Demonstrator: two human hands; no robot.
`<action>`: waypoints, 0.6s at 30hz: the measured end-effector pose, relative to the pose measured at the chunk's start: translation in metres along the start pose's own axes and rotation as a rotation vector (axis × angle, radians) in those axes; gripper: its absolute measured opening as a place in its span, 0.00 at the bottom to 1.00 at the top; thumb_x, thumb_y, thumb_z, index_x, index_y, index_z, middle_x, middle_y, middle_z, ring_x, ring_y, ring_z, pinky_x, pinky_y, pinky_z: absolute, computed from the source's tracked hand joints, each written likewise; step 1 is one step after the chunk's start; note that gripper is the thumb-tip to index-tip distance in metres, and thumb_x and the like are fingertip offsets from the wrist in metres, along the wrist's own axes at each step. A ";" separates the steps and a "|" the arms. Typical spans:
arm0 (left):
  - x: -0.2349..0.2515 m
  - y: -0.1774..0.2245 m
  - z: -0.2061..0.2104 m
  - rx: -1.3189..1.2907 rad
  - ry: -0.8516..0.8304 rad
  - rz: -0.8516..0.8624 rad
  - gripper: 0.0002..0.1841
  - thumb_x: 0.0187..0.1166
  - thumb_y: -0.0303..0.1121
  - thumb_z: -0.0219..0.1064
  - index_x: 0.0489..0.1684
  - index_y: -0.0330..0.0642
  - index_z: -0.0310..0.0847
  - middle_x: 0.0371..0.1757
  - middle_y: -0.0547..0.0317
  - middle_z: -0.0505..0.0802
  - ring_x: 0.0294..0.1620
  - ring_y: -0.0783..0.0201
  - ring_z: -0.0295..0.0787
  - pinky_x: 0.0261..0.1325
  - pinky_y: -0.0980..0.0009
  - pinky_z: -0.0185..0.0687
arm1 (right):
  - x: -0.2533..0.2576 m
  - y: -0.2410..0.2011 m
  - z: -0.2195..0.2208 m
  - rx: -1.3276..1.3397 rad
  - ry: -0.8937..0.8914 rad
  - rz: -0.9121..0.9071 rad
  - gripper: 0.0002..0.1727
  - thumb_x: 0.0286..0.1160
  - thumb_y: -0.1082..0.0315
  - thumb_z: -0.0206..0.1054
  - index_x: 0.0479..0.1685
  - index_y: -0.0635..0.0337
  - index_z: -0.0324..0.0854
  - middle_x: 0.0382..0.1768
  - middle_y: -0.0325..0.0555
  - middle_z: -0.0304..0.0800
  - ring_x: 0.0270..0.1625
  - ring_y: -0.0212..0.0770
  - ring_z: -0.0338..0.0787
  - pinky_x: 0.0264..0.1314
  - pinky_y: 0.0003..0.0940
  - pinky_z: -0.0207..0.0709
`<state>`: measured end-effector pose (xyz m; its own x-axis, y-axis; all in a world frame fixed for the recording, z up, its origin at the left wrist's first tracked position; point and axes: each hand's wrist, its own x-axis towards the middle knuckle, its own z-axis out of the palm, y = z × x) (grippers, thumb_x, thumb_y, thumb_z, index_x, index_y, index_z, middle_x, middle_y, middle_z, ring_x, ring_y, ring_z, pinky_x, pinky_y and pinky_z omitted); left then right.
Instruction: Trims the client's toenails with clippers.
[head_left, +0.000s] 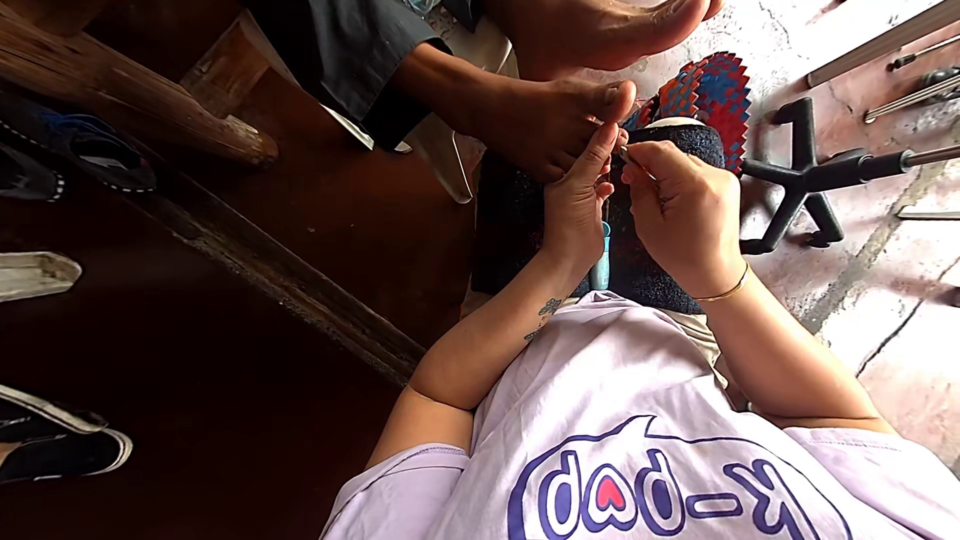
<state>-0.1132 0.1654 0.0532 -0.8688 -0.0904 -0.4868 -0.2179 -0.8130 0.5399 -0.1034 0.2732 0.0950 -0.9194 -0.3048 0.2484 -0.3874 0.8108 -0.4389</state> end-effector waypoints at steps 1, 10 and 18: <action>0.000 0.000 0.000 -0.005 0.005 0.002 0.03 0.81 0.30 0.69 0.38 0.46 0.88 0.40 0.65 0.90 0.46 0.72 0.84 0.49 0.76 0.78 | 0.000 -0.005 0.001 -0.078 0.011 -0.012 0.14 0.87 0.70 0.58 0.55 0.63 0.89 0.35 0.54 0.94 0.32 0.50 0.92 0.31 0.46 0.79; 0.003 -0.003 -0.001 -0.007 -0.018 0.022 0.02 0.81 0.30 0.70 0.40 0.46 0.88 0.43 0.65 0.91 0.49 0.72 0.85 0.50 0.78 0.80 | -0.004 -0.012 0.014 -0.274 0.120 -0.045 0.13 0.86 0.72 0.59 0.54 0.63 0.89 0.37 0.58 0.93 0.32 0.54 0.92 0.26 0.44 0.76; 0.002 -0.001 0.000 0.003 -0.010 0.007 0.02 0.80 0.30 0.69 0.39 0.46 0.87 0.41 0.65 0.89 0.49 0.72 0.84 0.51 0.79 0.79 | -0.005 -0.003 0.022 -0.239 0.180 -0.103 0.13 0.85 0.72 0.60 0.55 0.64 0.90 0.35 0.56 0.91 0.33 0.51 0.91 0.28 0.41 0.77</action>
<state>-0.1150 0.1660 0.0515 -0.8745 -0.0905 -0.4766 -0.2132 -0.8108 0.5451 -0.0994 0.2611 0.0765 -0.8412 -0.3154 0.4391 -0.4315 0.8811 -0.1937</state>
